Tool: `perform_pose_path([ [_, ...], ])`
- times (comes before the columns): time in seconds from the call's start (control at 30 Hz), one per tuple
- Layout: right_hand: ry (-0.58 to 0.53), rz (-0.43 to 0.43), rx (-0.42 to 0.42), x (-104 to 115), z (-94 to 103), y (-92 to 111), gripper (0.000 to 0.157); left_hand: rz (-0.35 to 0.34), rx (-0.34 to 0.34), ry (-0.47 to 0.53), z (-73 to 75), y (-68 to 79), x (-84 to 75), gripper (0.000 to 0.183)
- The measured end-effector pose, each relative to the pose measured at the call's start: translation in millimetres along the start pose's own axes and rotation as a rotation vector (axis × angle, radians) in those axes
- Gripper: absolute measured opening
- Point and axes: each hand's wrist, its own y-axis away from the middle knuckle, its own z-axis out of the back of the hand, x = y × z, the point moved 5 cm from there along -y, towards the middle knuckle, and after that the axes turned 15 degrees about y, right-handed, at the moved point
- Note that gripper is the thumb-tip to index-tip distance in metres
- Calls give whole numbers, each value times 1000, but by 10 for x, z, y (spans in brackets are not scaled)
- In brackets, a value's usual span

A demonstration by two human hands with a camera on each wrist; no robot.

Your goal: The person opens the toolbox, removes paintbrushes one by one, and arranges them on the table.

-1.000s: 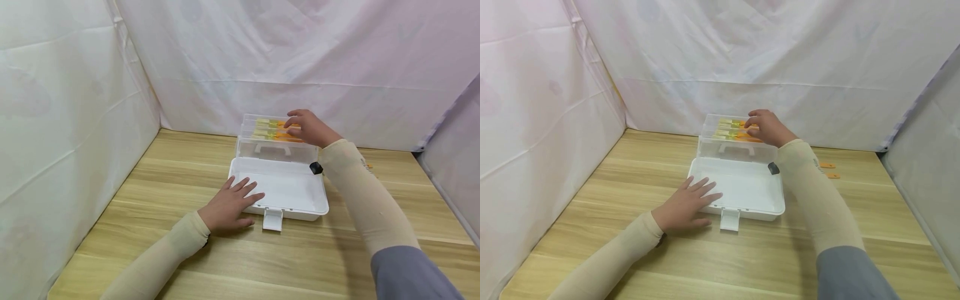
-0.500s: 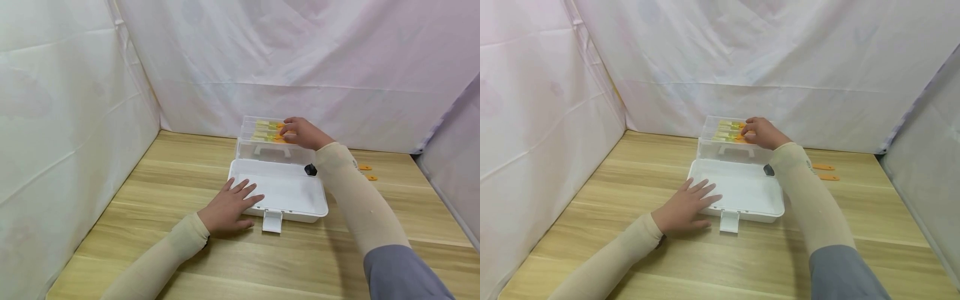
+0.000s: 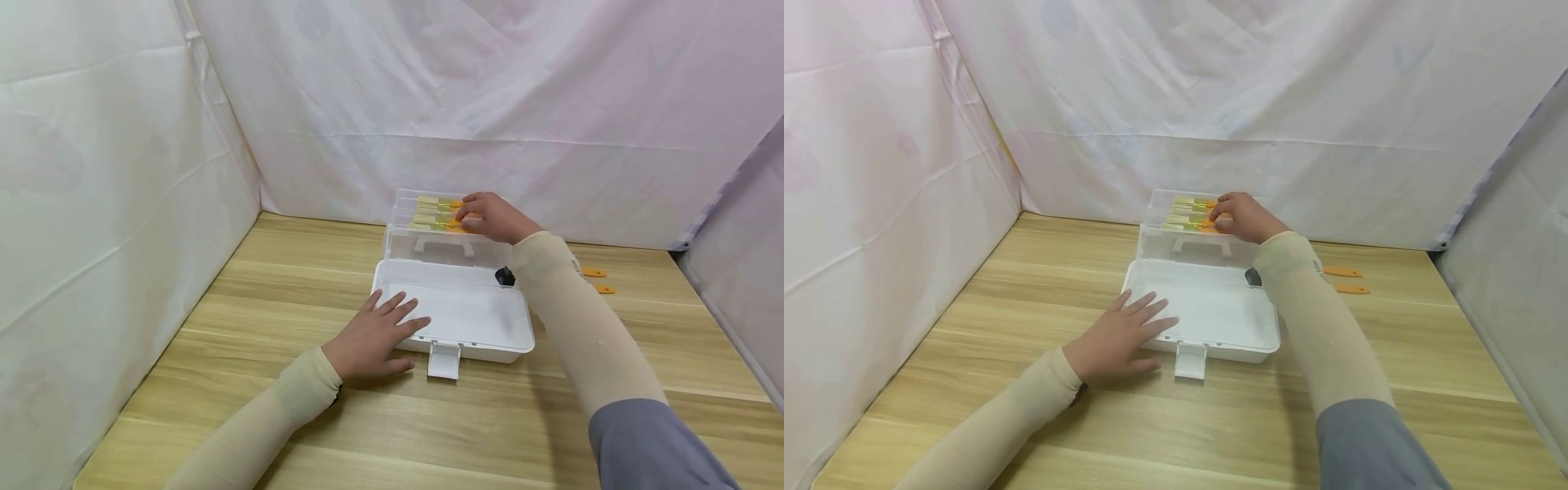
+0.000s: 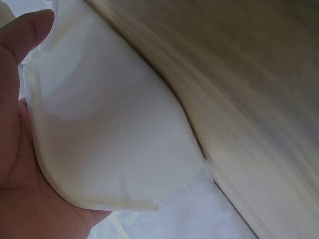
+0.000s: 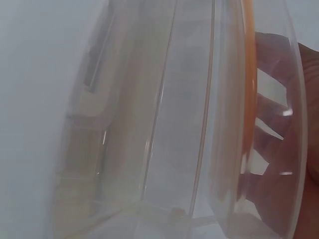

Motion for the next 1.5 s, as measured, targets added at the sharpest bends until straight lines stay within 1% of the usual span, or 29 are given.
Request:
perform_pose_path([
  [0.1, -10, -6, 3, 0, -5, -4, 21, -2, -3, 4, -1, -1, 0, 72],
  [0.23, -15, -34, 29, -1, -20, -6, 23, -4, -3, 6, -4, 2, -2, 72],
  [0.33, -2, -43, 40, 6, -22, -12, 24, -5, -4, 8, 0, 6, -10, 71],
  [0.57, 50, -28, 43, 42, -4, -28, 23, -5, -11, 3, 5, 10, -22, 71],
  [0.77, 57, -56, 46, 65, 2, -46, 21, 3, -5, -8, 7, 9, -16, 71],
  [0.97, 58, -14, -11, 97, 4, -71, 17, 8, -2, -9, 12, 12, -5, 71],
  [1.07, 65, 0, -43, 93, 4, -62, 16, 0, -9, -5, 12, 7, -6, 71],
  [1.2, 77, 30, -79, 89, -1, -51, 17, -5, -15, -2, 15, 6, -9, 71],
  [1.37, 13, 12, -109, 40, -21, -32, 23, 2, -6, -14, -1, -1, 3, 71],
  [1.5, -21, 0, -127, 27, -17, -11, 23, -3, -11, -11, -11, -2, 6, 72],
])
